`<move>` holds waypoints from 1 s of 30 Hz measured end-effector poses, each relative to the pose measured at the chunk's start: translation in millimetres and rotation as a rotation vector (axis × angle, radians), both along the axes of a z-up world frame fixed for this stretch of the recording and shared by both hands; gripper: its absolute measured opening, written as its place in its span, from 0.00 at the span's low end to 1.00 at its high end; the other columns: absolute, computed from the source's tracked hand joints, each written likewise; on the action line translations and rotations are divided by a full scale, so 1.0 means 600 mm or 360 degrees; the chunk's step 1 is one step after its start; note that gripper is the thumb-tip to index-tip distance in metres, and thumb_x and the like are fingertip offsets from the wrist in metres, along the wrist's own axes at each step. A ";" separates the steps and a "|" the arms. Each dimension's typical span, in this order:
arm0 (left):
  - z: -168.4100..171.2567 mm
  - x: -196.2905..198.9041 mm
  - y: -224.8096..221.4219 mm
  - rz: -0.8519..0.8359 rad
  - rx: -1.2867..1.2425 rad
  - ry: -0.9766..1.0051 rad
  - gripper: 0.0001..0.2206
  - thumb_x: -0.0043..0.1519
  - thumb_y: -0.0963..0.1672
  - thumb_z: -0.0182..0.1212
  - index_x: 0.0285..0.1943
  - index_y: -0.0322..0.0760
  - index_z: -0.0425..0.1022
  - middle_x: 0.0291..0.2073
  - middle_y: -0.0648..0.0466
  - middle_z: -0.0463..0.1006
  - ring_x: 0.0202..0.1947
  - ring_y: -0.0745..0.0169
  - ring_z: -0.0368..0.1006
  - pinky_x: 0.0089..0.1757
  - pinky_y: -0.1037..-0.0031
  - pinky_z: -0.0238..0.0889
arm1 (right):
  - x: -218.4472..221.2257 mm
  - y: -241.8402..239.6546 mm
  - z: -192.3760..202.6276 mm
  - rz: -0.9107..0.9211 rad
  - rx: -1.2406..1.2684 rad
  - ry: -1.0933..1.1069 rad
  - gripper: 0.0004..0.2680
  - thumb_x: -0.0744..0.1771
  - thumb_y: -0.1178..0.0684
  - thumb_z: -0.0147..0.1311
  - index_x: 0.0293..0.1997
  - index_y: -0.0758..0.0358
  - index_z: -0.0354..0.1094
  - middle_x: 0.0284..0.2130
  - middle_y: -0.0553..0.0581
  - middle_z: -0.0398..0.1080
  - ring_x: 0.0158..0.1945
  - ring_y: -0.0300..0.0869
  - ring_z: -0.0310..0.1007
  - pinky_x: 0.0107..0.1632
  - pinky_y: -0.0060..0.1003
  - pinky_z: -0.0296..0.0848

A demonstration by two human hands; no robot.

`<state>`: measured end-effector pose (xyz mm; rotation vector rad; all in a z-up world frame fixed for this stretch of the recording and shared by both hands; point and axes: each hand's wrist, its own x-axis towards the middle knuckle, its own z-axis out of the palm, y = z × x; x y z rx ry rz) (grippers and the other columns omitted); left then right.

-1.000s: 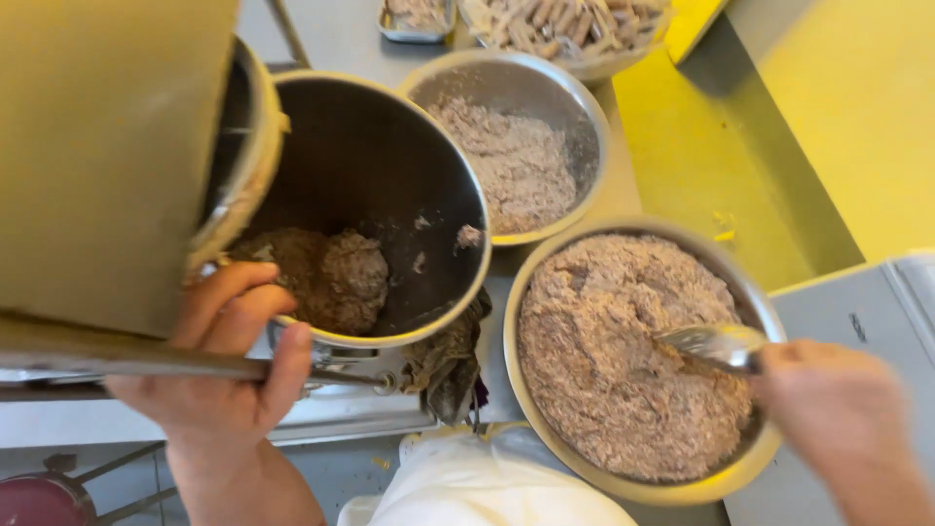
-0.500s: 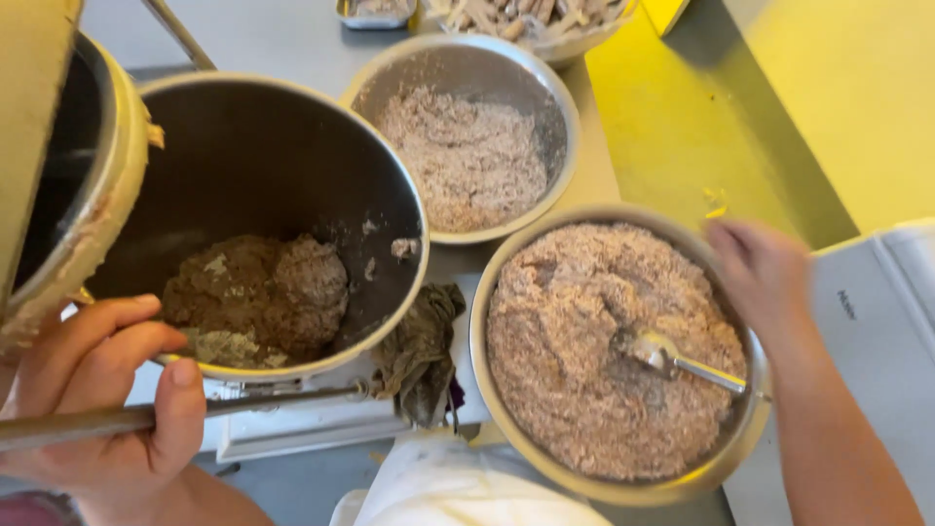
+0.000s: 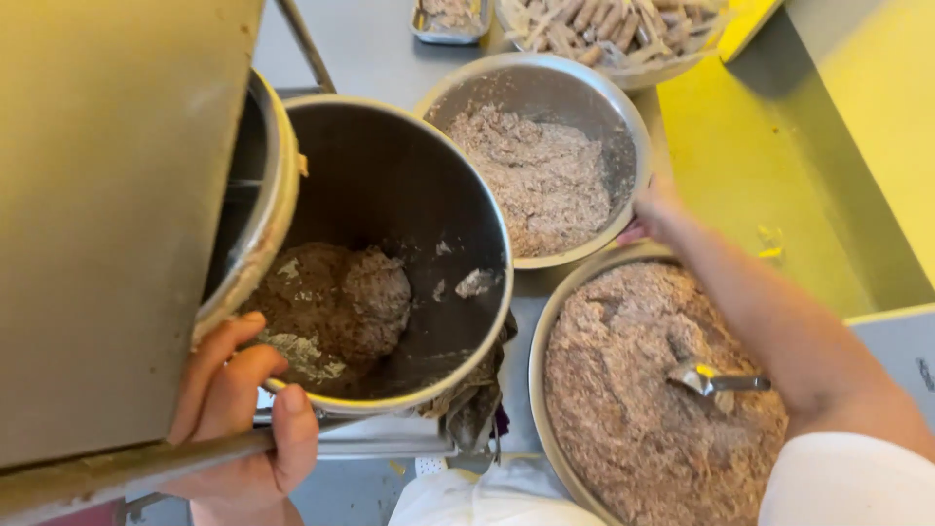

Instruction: Using a metal scoop to transfer ground meat mixture from large bowls into the hopper of a sausage filling machine.

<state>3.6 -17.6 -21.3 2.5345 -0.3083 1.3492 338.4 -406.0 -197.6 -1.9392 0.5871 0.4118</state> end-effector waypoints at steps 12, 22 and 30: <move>0.025 -0.014 0.026 0.0035 0.0174 0.0329 0.13 0.62 0.48 0.50 0.37 0.38 0.77 0.48 0.51 0.83 0.39 0.48 0.77 0.49 0.59 0.67 | 0.010 0.223 0.011 -0.0154 0.0569 0.0017 0.16 0.72 0.68 0.30 0.68 0.63 0.49 0.53 0.74 0.70 0.37 0.65 0.80 0.33 0.50 0.86; -0.005 -0.023 0.012 -0.0012 -0.0207 0.0453 0.15 0.66 0.46 0.49 0.42 0.28 0.76 0.52 0.34 0.80 0.48 0.38 0.78 0.54 0.56 0.69 | -0.052 -0.099 0.090 0.0873 0.0273 -0.0280 0.14 0.70 0.54 0.53 0.64 0.60 0.69 0.39 0.62 0.76 0.41 0.47 0.78 0.45 0.42 0.79; -0.014 0.001 0.017 -0.0148 -0.0016 -0.0013 0.19 0.72 0.45 0.47 0.34 0.24 0.78 0.42 0.31 0.83 0.39 0.32 0.76 0.48 0.50 0.70 | -0.641 -0.530 -0.169 -0.0704 -0.0183 -0.0691 0.10 0.83 0.42 0.41 0.64 0.55 0.63 0.51 0.56 0.70 0.41 0.51 0.75 0.42 0.44 0.77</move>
